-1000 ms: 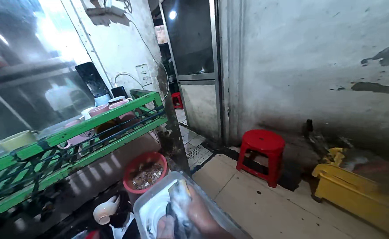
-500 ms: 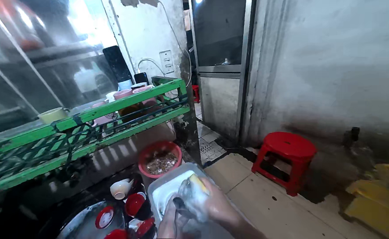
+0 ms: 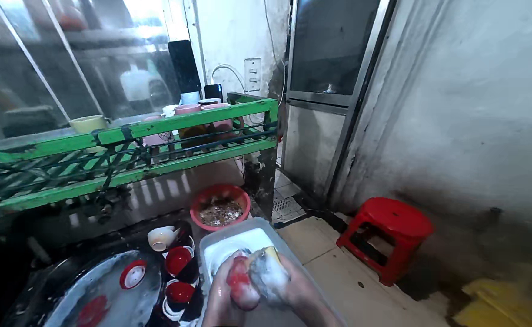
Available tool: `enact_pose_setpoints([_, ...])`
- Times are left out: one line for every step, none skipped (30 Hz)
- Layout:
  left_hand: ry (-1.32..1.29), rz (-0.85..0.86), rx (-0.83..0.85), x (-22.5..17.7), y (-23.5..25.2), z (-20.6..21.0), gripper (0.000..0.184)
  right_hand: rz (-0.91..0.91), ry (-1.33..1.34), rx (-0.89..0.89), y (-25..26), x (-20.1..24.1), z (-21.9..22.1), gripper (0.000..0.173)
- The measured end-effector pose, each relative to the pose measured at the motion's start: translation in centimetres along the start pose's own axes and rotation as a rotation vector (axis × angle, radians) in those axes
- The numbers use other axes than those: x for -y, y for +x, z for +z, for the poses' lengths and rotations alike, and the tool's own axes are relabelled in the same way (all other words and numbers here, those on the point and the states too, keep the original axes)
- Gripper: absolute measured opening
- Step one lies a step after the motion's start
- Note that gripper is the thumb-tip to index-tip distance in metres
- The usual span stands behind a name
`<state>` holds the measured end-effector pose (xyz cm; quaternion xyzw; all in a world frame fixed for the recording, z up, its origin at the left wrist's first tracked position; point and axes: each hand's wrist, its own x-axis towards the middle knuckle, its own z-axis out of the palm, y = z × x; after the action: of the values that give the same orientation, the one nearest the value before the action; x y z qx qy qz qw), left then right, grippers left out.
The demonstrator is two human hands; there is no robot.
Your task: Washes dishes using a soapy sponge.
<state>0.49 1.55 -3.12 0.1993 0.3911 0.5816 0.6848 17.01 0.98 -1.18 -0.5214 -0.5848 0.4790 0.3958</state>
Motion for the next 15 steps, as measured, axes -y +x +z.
enact_pose_setpoints([-0.003,0.003,-0.010,-0.1,-0.2,0.3,0.039,-0.007,-0.101,0.018,0.7,-0.1,-0.6,0.070])
enact_pose_setpoints([0.004,0.002,-0.008,0.1,-0.3,0.6,0.038,-0.043,-0.200,0.041,1.0,-0.3,-0.7,0.069])
enact_pose_setpoints([0.016,0.002,-0.005,0.5,-0.4,0.9,0.036,-0.119,-0.279,0.047,0.8,-0.6,0.0,0.064])
enact_pose_setpoints([0.032,0.015,-0.008,1.0,-0.3,1.0,0.035,-0.225,-0.341,0.036,-0.1,-0.9,0.9,0.059])
enact_pose_setpoints([0.037,0.040,-0.013,1.3,-0.2,1.1,0.034,-0.351,-0.385,0.000,-1.0,-1.0,2.0,0.055])
enact_pose_setpoints([0.025,0.062,0.010,1.6,0.0,0.8,0.034,-0.441,-0.409,-0.027,-1.8,-0.7,2.8,0.053])
enact_pose_setpoints([-0.010,0.058,0.030,1.8,0.1,0.4,0.037,-0.486,-0.424,-0.039,-2.4,-0.4,3.2,0.052])
enact_pose_setpoints([-0.059,0.033,0.036,1.9,0.0,0.2,0.040,-0.524,-0.422,-0.064,-2.4,-0.4,3.4,0.051])
enact_pose_setpoints([-0.098,-0.004,0.015,2.0,-0.1,0.4,0.041,-0.558,-0.420,-0.099,-1.9,-0.8,3.4,0.049])
enact_pose_setpoints([-0.103,-0.032,-0.032,1.9,-0.4,1.1,0.042,-0.572,-0.436,-0.122,-1.1,-1.3,3.2,0.048])
enact_pose_setpoints([-0.081,-0.040,-0.077,1.8,-0.7,1.7,0.042,-0.530,-0.496,-0.095,-0.4,-1.6,2.6,0.049])
enact_pose_setpoints([-0.035,-0.028,-0.133,1.8,-1.0,2.3,0.042,-0.439,-0.599,-0.015,0.2,-1.5,1.9,0.051])
enact_pose_setpoints([0.030,0.001,-0.180,1.8,-1.2,2.4,0.040,-0.344,-0.702,0.084,0.5,-1.3,1.5,0.052])
enact_pose_setpoints([0.103,0.051,-0.202,1.9,-1.0,2.2,0.037,-0.346,-0.772,0.124,0.6,-1.5,1.5,0.048])
enact_pose_setpoints([0.166,0.108,-0.193,1.9,-0.7,1.5,0.034,-0.438,-0.805,0.105,0.3,-2.1,1.9,0.042])
